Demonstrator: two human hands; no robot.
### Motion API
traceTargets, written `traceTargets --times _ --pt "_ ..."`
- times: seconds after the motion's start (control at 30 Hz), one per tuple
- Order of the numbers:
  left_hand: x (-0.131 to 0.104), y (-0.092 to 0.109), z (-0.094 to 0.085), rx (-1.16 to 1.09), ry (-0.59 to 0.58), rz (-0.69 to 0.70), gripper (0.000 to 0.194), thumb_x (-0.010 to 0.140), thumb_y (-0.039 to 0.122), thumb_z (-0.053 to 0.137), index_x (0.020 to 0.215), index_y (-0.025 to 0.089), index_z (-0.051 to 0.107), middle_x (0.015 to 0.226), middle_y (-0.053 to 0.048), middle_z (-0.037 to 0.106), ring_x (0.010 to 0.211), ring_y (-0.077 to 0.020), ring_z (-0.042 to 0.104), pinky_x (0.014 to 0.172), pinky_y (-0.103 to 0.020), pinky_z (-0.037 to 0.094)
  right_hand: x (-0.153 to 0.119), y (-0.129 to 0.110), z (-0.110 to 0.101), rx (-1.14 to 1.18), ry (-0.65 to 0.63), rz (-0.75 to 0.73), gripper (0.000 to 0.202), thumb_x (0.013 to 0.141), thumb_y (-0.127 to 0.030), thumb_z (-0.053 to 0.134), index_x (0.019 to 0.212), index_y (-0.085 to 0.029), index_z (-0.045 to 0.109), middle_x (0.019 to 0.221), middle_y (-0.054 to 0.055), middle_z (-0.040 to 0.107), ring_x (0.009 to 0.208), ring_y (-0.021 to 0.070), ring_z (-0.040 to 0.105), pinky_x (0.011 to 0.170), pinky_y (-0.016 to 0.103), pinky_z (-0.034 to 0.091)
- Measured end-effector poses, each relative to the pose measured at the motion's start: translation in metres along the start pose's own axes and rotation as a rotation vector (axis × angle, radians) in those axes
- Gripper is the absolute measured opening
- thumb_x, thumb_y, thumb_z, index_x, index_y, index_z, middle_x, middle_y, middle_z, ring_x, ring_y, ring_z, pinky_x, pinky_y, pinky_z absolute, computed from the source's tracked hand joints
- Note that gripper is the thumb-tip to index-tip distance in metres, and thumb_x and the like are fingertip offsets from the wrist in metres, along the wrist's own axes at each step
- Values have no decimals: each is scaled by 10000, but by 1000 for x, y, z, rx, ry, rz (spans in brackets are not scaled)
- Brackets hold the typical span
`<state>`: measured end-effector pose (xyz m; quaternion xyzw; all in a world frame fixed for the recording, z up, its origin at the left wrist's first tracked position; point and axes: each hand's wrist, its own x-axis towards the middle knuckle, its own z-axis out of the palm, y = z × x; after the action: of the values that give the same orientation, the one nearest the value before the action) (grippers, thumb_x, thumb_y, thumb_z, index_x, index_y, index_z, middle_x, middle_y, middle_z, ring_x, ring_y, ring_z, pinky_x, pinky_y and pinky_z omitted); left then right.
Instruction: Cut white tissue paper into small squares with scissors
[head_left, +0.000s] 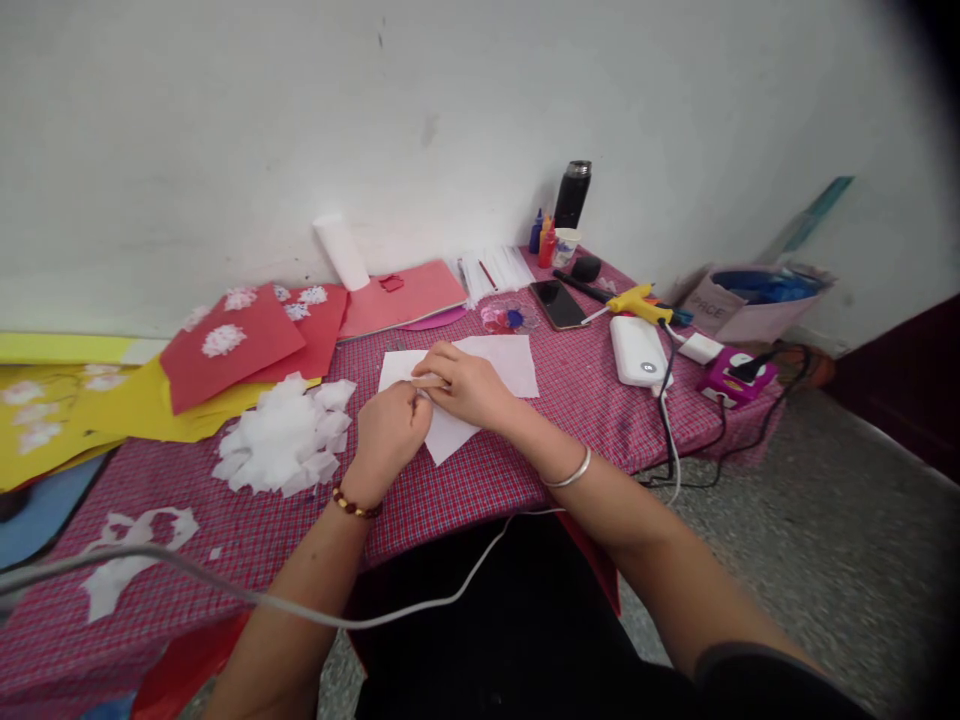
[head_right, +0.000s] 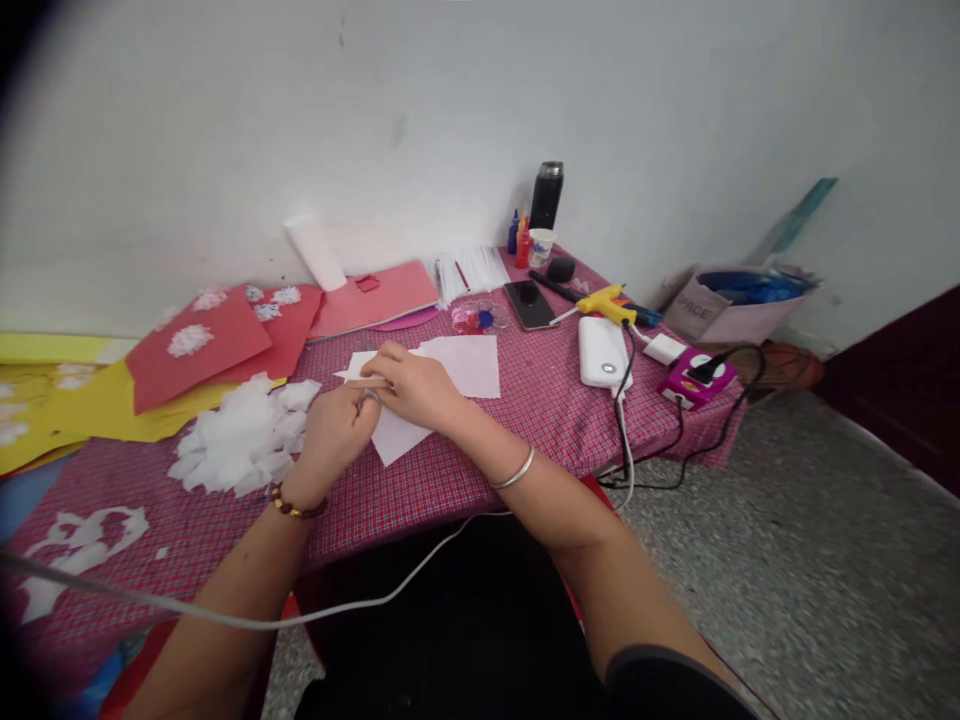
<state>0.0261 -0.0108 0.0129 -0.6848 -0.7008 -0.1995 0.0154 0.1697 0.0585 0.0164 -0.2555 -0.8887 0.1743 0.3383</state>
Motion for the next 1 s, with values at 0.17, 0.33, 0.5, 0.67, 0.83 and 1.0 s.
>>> traceTargets --times 0.17,0.33,0.5,0.67,0.83,1.0 --pt "-1 2 1 42 -4 27 260 861 220 408 698 178 605 745 -112 680 652 -230 574 577 -339 253 0 0 1 -3 -4 12 131 923 -152 527 968 -189 645 1058 66 623 940 176 597 792 283 433" --pt "-2 2 2 58 17 44 250 856 211 416 690 182 601 712 -99 654 627 -222 557 572 -336 256 1 2 3 75 75 4 98 884 -121 522 860 -175 601 921 46 589 860 171 577 764 281 426" --pt "-1 2 1 31 17 -13 250 852 240 452 623 199 543 625 -69 584 564 -198 501 555 -331 232 3 10 7 174 182 38 118 821 -84 507 793 -196 530 812 8 539 789 160 537 729 275 401" --pt "4 -4 3 -265 85 -84 220 856 373 516 708 210 522 600 2 531 568 -166 474 556 -293 268 4 12 10 230 203 10 102 831 -117 510 769 -198 505 778 2 528 744 154 518 689 274 376" --pt "12 -10 8 -945 26 -268 174 760 351 558 670 205 529 573 28 535 509 -134 489 501 -256 349 3 9 10 274 173 53 83 829 -132 523 777 -197 525 755 -8 535 687 138 486 646 265 356" --pt "15 -9 6 -1351 -86 -526 180 632 332 659 623 190 548 468 36 545 393 -122 487 428 -247 390 7 14 13 480 203 238 43 813 -172 537 781 -198 526 697 -40 501 616 119 439 598 255 341"
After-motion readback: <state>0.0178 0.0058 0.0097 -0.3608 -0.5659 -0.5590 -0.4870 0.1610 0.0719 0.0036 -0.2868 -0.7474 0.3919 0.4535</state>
